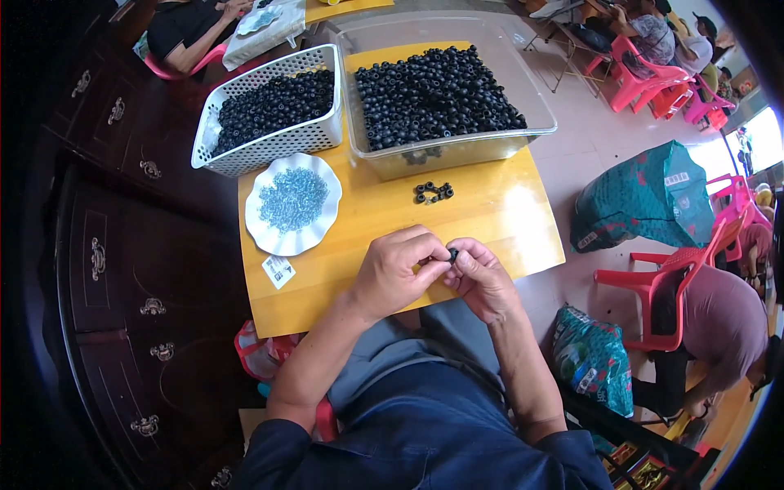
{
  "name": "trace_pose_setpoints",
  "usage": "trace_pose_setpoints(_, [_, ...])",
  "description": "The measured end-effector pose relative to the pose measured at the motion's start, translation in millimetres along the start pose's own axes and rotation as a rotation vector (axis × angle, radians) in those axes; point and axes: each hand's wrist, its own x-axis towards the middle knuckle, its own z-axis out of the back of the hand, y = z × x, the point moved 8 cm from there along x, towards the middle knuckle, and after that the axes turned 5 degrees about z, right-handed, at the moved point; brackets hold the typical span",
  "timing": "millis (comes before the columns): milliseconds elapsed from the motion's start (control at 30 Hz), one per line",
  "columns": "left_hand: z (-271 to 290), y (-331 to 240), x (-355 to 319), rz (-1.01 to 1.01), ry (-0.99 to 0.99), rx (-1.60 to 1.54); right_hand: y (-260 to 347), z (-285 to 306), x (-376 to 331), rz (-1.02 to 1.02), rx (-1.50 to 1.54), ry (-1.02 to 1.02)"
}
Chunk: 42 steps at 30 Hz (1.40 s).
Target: The person picks up a small bead from a dish and inserts it into a black plastic component by hand. They repeat this process, handling the beads and components one at a time, and then place the assembled pieces onto the table surface.
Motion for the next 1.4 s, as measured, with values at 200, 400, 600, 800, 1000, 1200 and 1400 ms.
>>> trace_pose_setpoints(200, [-2.1,1.7,1.6,0.057,0.095,0.022,1.0,-0.6,-1.2,-0.009,-0.05,0.007])
trace_pose_setpoints(400, [-8.3,17.0,1.3,0.332,0.183,-0.217,10.7,-7.8,-3.3,-0.028,-0.082,0.093])
trace_pose_setpoints(600, [-5.7,14.7,-6.0,0.289,0.057,-0.146,8.3,-5.3,-1.4,-0.027,-0.038,0.085])
trace_pose_setpoints(800, [0.0,2.7,-4.7,0.167,-0.063,-0.081,1.6,-4.0,0.8,0.016,0.009,0.028])
trace_pose_setpoints(1000, [2.8,-0.6,-3.5,0.149,-0.079,-0.061,1.3,-7.8,2.1,0.025,0.068,0.03])
trace_pose_setpoints(1200, [1.5,2.1,-4.2,0.153,-0.04,-0.02,0.7,-4.3,2.4,0.021,0.066,0.036])
trace_pose_setpoints(1400, [1.7,1.1,-4.9,0.148,-0.019,-0.009,5.5,-4.7,2.2,0.034,0.009,0.029])
